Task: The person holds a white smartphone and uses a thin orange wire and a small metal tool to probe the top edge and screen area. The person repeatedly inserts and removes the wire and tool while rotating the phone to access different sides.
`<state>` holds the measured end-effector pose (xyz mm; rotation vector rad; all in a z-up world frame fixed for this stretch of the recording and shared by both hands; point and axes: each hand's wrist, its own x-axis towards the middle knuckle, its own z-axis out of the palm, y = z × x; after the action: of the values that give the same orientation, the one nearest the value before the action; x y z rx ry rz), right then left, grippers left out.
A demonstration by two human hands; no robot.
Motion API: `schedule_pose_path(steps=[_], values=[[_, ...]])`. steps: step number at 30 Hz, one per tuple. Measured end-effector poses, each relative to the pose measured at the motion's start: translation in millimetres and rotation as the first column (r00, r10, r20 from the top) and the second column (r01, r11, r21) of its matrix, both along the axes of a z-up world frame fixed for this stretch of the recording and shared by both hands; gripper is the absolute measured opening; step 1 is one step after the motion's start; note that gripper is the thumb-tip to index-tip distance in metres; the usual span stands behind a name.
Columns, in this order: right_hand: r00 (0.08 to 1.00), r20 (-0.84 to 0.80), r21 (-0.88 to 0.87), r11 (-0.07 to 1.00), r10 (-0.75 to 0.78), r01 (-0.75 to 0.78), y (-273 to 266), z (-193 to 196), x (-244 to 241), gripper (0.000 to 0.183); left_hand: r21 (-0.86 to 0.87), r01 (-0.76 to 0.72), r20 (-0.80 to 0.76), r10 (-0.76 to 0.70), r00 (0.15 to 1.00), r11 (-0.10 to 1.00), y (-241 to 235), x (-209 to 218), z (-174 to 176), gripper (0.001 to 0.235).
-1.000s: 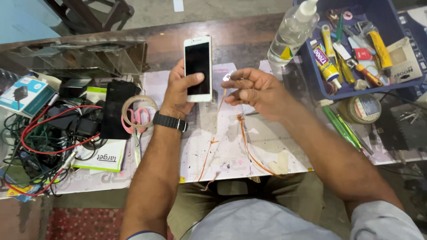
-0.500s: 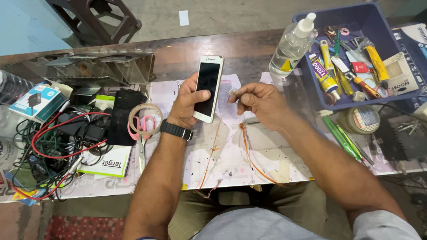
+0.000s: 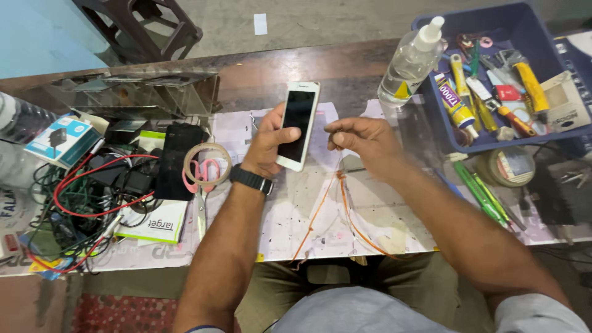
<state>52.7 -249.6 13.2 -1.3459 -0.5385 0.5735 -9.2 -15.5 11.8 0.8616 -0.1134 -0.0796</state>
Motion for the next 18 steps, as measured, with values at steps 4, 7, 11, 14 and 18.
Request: schedule_pose_path(steps=[4, 7, 11, 14, 18], values=[[1.0, 0.026, -0.046, 0.999, -0.002, 0.003, 0.9, 12.0, -5.7, 0.027, 0.013, -0.001, -0.072, 0.002, 0.997, 1.0, -5.4, 4.0, -6.0, 0.058], [0.99, 0.137, -0.135, 0.99, -0.032, 0.051, 0.4, 17.4, -8.0, 0.021, -0.052, 0.017, -0.105, -0.023, 0.994, 0.999, -2.0, 5.9, -10.8, 0.053], [0.966, 0.251, -0.144, 0.985, -0.057, 0.096, 0.3, 20.5, -8.2, 0.017, 0.009, 0.033, -0.093, -0.032, 0.995, 0.999, -2.0, 6.8, -13.0, 0.054], [0.942, 0.327, -0.114, 0.986, -0.077, 0.12, -5.8, 21.4, -7.4, 0.013, 0.011, 0.072, -0.069, -0.071, 0.995, 0.997, -0.9, 4.6, -13.7, 0.058], [0.955, 0.287, -0.113, 0.988, -0.069, 0.106, -7.2, 27.9, -7.9, 0.012, -0.016, 0.119, -0.086, -0.119, 0.989, 0.993, 1.3, 3.6, -14.4, 0.06]])
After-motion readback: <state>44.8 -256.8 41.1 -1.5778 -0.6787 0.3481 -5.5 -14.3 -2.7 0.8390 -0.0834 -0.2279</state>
